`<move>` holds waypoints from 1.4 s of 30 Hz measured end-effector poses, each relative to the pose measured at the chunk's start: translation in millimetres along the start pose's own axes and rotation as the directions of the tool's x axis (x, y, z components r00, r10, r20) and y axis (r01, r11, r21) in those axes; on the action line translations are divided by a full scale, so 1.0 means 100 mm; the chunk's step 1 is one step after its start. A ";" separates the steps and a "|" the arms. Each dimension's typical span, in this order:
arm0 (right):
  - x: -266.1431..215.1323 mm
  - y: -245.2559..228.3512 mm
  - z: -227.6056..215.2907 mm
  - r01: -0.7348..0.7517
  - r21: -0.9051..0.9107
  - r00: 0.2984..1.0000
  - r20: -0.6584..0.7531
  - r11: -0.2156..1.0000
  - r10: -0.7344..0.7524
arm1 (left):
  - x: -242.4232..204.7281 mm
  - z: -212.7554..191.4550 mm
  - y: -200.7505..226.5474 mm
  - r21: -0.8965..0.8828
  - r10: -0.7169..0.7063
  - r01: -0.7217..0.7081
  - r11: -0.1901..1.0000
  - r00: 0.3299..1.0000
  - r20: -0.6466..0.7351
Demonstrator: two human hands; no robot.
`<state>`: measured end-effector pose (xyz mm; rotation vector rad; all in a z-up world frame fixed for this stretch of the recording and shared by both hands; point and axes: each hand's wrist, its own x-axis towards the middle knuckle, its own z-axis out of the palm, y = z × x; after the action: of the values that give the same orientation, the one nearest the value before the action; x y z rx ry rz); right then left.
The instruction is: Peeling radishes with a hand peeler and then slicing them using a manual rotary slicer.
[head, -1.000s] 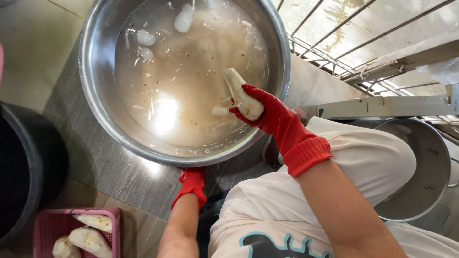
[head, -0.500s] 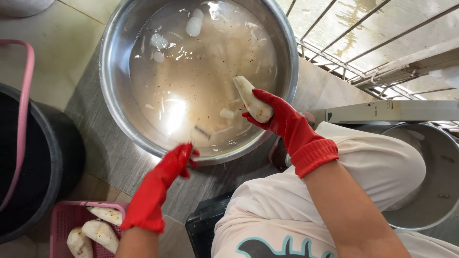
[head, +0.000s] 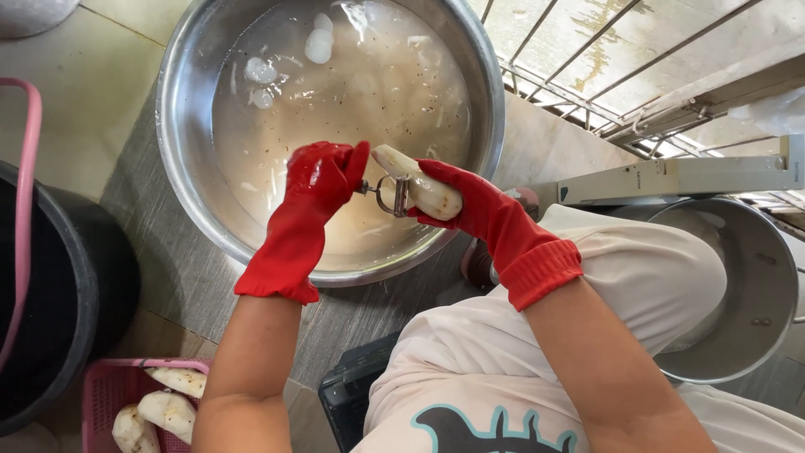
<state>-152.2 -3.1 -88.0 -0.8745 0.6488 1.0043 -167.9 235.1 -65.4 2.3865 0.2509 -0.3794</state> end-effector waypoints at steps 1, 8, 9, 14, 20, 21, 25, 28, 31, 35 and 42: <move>0.05 0.00 -0.06 0.004 0.005 1.000 -0.004 1.000 -0.004 | -0.05 -0.08 0.09 0.001 0.005 -0.005 1.000 1.000 0.005; -0.10 -0.15 -0.04 -0.223 0.184 0.970 0.145 0.957 0.198 | -0.10 -0.09 0.38 0.276 0.437 -0.399 0.874 0.895 -0.089; -0.14 -0.23 0.00 -0.412 0.256 0.898 0.277 0.875 0.342 | -0.08 -0.09 0.40 0.319 0.491 -0.443 0.838 0.867 -0.086; -0.14 -0.05 -0.05 -0.088 0.063 0.888 0.458 0.994 0.049 | -0.08 -0.03 0.33 0.281 0.478 -0.442 0.852 0.876 -0.071; 0.01 0.07 0.06 0.024 -0.035 1.000 -0.004 0.999 -0.024 | 0.08 0.00 0.07 0.303 0.538 -0.485 0.820 0.834 -0.120; 0.03 0.08 0.09 0.049 -0.070 0.990 -0.132 0.996 -0.058 | 0.15 0.00 -0.03 0.342 0.556 -0.486 0.804 0.818 -0.144; -0.02 0.06 0.16 0.015 -0.035 0.990 -0.139 0.999 -0.019 | 0.25 -0.02 -0.08 0.232 0.588 -0.552 0.801 0.799 -0.130; -0.05 0.00 0.07 0.073 -0.024 0.984 -0.162 0.997 -0.076 | 0.21 0.00 0.08 0.157 0.579 -0.558 0.815 0.796 -0.176; -0.07 0.04 0.05 0.126 0.072 0.992 -0.041 0.989 -0.123 | 0.21 0.05 0.01 0.315 0.655 -0.578 0.752 0.706 -0.269; -0.13 -0.04 0.23 0.074 0.061 0.989 -0.131 0.995 -0.065 | 0.41 0.23 -0.28 0.242 0.642 -0.596 0.766 0.690 -0.334; -0.12 -0.10 0.15 0.070 0.071 0.982 -0.179 0.995 -0.057 | 0.65 0.36 -0.39 0.255 0.663 -0.620 0.742 0.626 -0.411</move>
<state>-146.9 1.9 -67.0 -0.9175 0.7998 0.8448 -124.8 244.7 -137.2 2.4270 -0.4286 0.5686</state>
